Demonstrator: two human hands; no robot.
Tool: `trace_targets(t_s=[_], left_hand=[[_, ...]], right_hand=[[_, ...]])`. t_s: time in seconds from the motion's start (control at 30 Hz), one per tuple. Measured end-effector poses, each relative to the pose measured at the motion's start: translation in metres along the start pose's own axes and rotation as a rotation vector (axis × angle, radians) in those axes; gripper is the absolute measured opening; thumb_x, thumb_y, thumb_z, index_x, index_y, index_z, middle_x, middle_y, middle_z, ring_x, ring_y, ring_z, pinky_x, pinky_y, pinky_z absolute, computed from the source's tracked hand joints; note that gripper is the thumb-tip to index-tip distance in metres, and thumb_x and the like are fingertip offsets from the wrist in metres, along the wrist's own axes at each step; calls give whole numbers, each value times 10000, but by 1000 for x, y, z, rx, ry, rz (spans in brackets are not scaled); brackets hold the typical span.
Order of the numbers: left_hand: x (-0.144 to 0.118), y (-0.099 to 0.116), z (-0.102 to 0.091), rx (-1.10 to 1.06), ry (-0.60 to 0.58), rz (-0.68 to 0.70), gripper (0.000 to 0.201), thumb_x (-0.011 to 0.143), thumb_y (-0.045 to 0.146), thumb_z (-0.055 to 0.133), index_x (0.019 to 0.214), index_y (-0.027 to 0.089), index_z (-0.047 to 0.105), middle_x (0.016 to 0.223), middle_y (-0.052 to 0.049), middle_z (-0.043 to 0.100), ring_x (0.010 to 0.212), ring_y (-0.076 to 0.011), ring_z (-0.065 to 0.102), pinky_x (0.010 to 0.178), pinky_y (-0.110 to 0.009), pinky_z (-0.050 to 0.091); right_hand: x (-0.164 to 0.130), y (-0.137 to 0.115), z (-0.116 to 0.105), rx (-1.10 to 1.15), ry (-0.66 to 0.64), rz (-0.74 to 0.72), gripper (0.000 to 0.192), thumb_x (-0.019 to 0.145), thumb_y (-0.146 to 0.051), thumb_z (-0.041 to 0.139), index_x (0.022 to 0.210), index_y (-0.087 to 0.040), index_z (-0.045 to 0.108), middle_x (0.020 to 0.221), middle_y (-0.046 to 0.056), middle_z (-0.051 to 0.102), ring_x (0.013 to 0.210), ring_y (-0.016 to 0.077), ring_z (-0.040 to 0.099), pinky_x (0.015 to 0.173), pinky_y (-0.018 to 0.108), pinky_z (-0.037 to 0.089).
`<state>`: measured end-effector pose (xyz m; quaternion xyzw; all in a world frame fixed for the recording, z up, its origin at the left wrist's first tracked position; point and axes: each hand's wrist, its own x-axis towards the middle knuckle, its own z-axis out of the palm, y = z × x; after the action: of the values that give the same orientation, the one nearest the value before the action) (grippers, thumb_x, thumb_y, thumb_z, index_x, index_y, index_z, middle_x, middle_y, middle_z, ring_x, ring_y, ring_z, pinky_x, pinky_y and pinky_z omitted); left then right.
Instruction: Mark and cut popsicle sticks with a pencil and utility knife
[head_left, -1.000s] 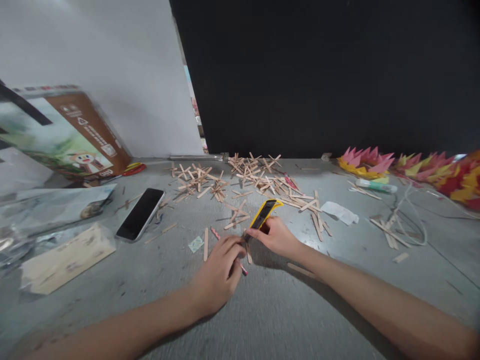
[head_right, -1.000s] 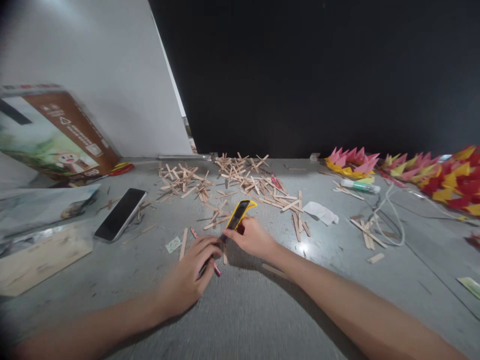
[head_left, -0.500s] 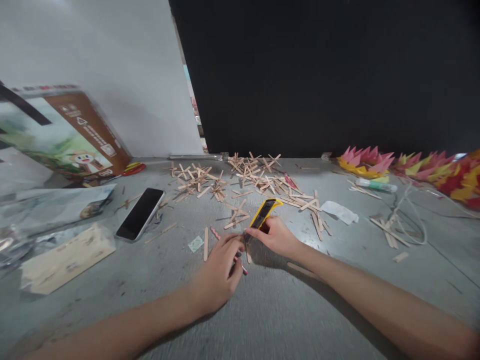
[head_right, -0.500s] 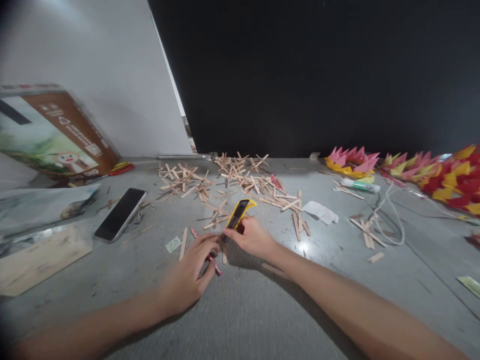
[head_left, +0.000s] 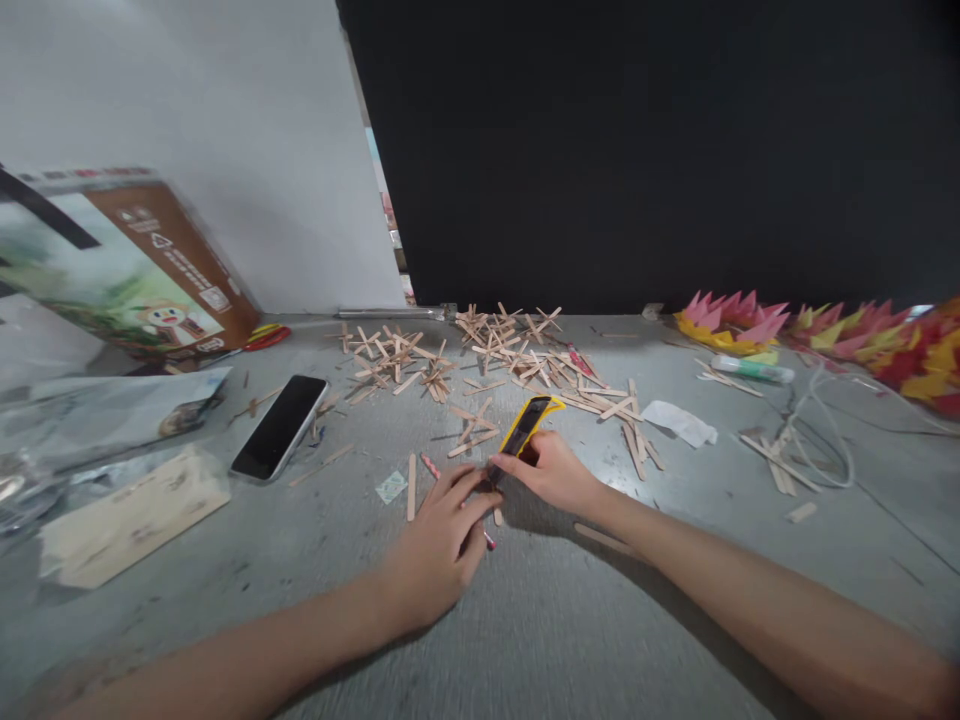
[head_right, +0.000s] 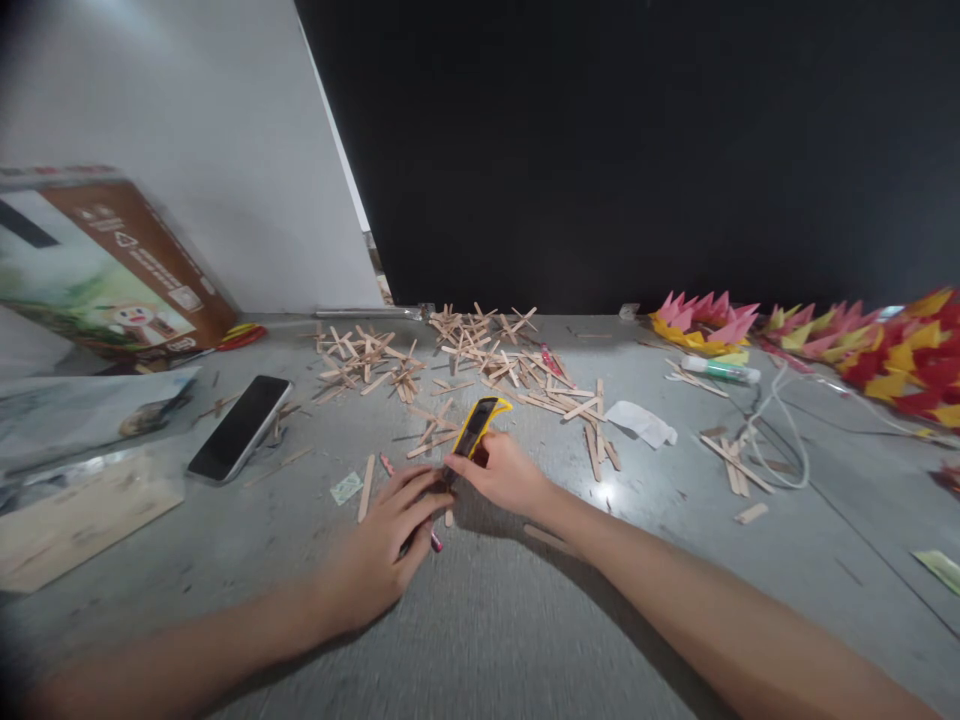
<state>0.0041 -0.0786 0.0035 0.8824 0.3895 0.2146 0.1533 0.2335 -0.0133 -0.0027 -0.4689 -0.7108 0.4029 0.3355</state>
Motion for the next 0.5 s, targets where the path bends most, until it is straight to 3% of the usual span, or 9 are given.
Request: trace_targets(t_s=[0.5], left_hand=[[0, -3, 2, 20, -17, 8, 485, 1020, 87, 480, 1459, 245, 610, 1575, -93, 572, 1546, -288, 422, 1298, -585, 395]], right_hand=[[0, -1, 0, -28, 12, -6, 374, 975, -491, 665, 861, -145, 753, 769, 57, 723, 674, 165, 593, 617, 265, 491]])
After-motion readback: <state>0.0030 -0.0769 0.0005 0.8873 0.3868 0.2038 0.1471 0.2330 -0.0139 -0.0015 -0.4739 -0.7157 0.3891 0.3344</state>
